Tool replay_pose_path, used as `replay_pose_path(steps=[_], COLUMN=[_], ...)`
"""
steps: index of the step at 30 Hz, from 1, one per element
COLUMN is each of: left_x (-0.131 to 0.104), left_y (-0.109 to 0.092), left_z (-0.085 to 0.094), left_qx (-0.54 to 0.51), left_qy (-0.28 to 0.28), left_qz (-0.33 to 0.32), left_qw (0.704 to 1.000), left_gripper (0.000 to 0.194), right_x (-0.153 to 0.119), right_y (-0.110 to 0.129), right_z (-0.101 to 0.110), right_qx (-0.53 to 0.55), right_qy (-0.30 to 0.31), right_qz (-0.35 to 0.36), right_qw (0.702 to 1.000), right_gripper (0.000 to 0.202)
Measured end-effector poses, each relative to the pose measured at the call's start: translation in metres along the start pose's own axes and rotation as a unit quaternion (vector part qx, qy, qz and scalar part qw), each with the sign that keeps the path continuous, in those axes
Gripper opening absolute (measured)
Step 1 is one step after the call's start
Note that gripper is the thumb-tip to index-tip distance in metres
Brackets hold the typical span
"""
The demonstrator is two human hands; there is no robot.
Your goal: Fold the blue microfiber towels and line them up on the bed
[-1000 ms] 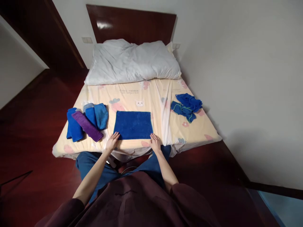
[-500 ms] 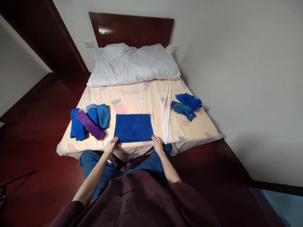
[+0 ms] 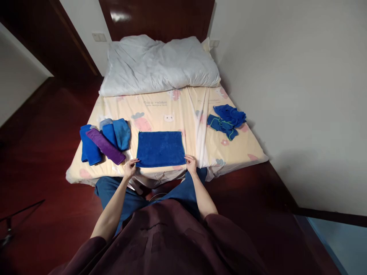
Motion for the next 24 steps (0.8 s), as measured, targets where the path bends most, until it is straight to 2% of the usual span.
replay_pose_path(steps=[5,9,13,17,24], left_x=[0.002,0.003,0.004,0.004,0.001], left_y=[0.004,0.004,0.001,-0.001,-0.003], left_z=[-0.001,-0.003,-0.003,-0.002,-0.001], left_qx=[-0.042,-0.057,-0.056,-0.045,-0.02], left_qy=[0.013,0.002,-0.004,-0.006,-0.013], left_qz=[0.002,0.029,0.054,0.046,0.029], left_qw=[0.999,0.998,0.997,0.998,0.999], left_gripper=[0.032,0.034,0.037,0.038,0.037], right_x=[-0.001,0.002,0.004,0.004,0.009], right_y=[-0.006,-0.011,-0.013,-0.014,-0.012], right_z=[0.0,-0.004,-0.007,-0.006,-0.01], right_qx=[0.008,0.004,0.014,0.033,0.026], right_qy=[0.033,0.045,0.042,0.03,0.002], right_qz=[-0.024,-0.04,-0.05,-0.047,-0.071], right_qw=[0.999,0.998,0.998,0.998,0.997], right_gripper=[0.045,0.045,0.041,0.042,0.022])
Point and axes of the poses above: each hand's wrist, its own x-axis towards the middle knuckle, its own z-axis out of the back of the hand, y = z × x, the point moved 1 cm from there along x, towards the middle knuckle, and after that the axes turned 7 degrees about -x, right-handed, at the moved point
